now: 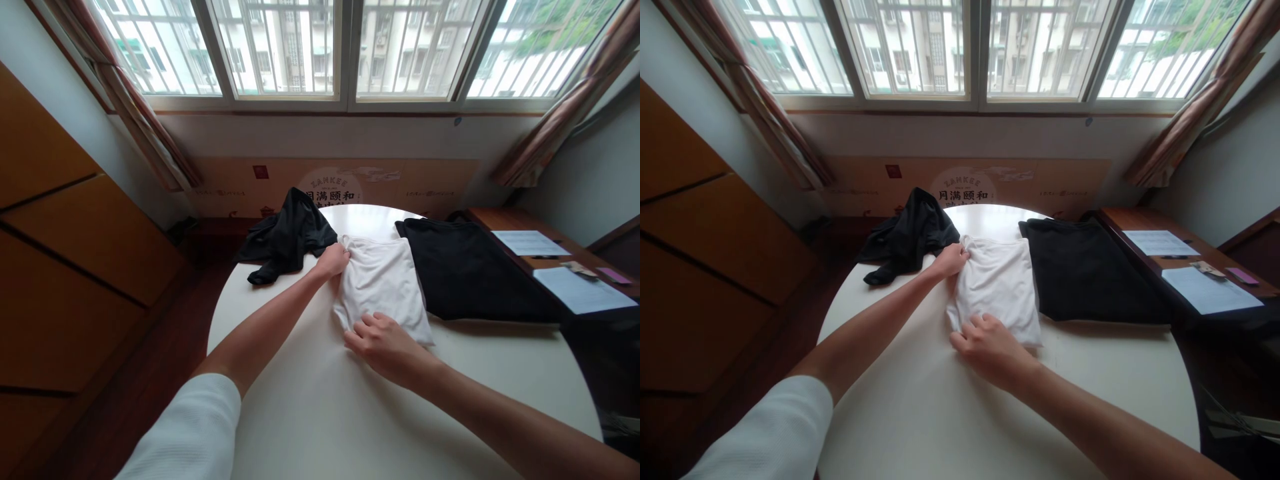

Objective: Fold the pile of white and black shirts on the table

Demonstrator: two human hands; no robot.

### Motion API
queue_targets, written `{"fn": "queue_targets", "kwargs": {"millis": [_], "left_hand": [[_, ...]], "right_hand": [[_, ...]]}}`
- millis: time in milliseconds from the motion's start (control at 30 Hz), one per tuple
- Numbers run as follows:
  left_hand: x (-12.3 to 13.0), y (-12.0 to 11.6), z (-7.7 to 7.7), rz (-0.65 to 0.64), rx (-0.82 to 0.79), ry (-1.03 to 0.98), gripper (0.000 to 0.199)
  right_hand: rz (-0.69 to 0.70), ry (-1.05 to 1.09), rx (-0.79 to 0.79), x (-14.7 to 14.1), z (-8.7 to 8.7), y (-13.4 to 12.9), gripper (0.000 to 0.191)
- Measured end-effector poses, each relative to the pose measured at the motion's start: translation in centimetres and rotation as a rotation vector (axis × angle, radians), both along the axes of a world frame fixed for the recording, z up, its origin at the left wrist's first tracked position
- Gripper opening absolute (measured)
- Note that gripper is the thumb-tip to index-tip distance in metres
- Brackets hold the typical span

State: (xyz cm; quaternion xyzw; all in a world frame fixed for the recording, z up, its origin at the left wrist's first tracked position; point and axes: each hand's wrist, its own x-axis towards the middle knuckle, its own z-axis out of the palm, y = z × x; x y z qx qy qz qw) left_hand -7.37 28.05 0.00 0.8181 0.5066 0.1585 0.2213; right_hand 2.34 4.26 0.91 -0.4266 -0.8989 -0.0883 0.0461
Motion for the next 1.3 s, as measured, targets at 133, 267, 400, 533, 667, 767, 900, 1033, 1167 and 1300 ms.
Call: {"fn": "queue_targets", "kwargs": {"millis": [133, 267, 400, 533, 667, 767, 900, 1033, 1167, 1300], "left_hand": [[-0.2, -0.6, 0.5, 0.058, -0.012, -0.025, 0.023], [1.0, -3.5, 1.3, 0.038, 0.223, -0.091, 0.037], [3.5, -5.4, 0.3, -0.429, 0.273, -0.003, 0.050], [4.4, -2.8, -1.3, -0.471, 0.199, 0.240, 0.065], [4.0, 1.0, -0.7, -0.255, 0.200, 0.365, 0.067], [3.9, 1.2, 0.2, -0.157, 0.285, 0.366, 0.064], [3.7, -0.8, -0.2, -0.375, 0.268, 0.302, 0.063], [3.7, -1.9, -0.7, -0.439, 0.185, 0.334, 0.068], [4.3, -1.5, -0.2, -0.357, 0.158, 0.399, 0.068], [4.7, -0.3, 0.5, -0.304, 0.229, 0.422, 0.069]], "right_hand": [[-0.001, 0.151, -0.011, 1.2, 0.8, -0.2, 0.023], [-0.403, 0.436, 0.127, 3.7, -0.5, 2.2, 0.034], [-0.713, 0.317, -0.009, 5.4, -3.7, 4.4, 0.066], [-0.732, 0.197, -0.028, 5.6, -5.7, 3.9, 0.072], [-0.701, 0.158, 0.008, 5.9, -5.6, 2.5, 0.077], [-0.719, 0.165, -0.018, 5.7, -4.4, 1.8, 0.075], [-0.411, 0.229, -0.055, 3.6, -1.8, 1.2, 0.072], [-0.004, 0.289, -0.281, 0.8, -0.4, 1.2, 0.069], [0.064, 0.347, -0.450, -0.1, -0.6, 0.8, 0.069], [0.163, 0.392, -0.490, 0.1, -0.4, -0.4, 0.076]]}}
